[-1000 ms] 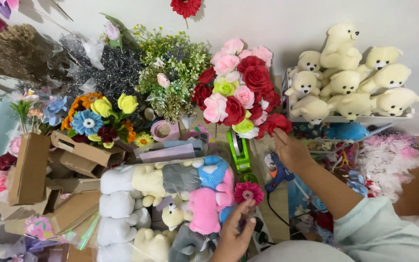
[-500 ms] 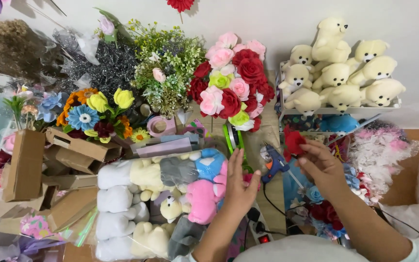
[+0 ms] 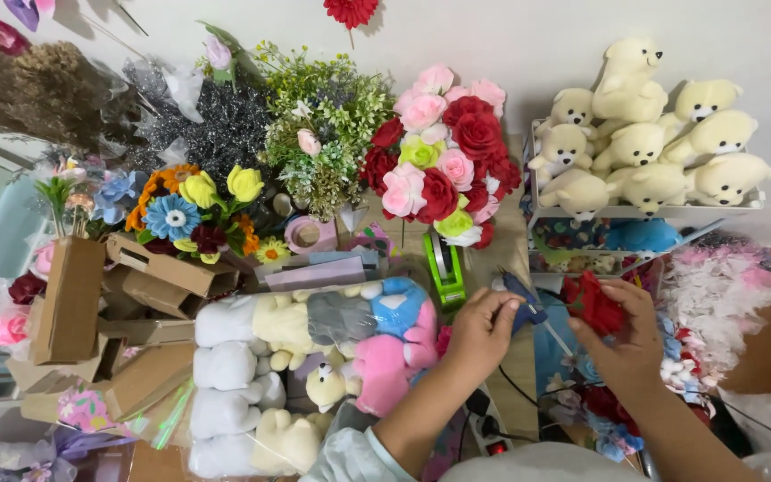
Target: The person arranges artificial flowers and teddy bears on a cluttered table. They pick up red and pink flowers to adjust a bouquet and repeatedly move small white teddy bears from a plastic bag to a wire rack.
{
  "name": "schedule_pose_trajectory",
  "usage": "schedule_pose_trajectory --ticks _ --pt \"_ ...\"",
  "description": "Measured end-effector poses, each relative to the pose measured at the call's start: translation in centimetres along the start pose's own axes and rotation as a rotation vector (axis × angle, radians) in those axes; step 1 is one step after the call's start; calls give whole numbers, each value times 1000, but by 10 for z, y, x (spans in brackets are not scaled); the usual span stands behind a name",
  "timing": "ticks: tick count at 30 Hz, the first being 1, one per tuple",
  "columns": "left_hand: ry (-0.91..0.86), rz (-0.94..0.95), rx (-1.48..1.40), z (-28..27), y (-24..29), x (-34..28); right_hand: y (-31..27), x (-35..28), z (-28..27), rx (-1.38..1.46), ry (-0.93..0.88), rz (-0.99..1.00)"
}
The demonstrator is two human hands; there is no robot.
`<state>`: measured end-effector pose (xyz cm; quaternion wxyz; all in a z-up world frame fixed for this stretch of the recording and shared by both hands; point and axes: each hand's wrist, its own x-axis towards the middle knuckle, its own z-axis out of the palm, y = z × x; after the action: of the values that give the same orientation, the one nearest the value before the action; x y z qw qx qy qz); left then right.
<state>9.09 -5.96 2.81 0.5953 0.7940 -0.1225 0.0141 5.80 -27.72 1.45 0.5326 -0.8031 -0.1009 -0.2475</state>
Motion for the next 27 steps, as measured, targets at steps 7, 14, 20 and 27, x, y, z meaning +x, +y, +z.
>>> schedule_pose_trajectory --ticks 7,14,20,27 --pt "-164 -347 155 -46 91 72 18 28 -9 -57 277 188" --pt "75 166 1053 -66 -26 169 38 59 -8 -36 259 42" --pt "-120 -199 1206 -71 -30 196 34 96 9 -159 245 -249" --pt "456 271 1215 -64 -122 208 31 144 44 -217 294 -433"
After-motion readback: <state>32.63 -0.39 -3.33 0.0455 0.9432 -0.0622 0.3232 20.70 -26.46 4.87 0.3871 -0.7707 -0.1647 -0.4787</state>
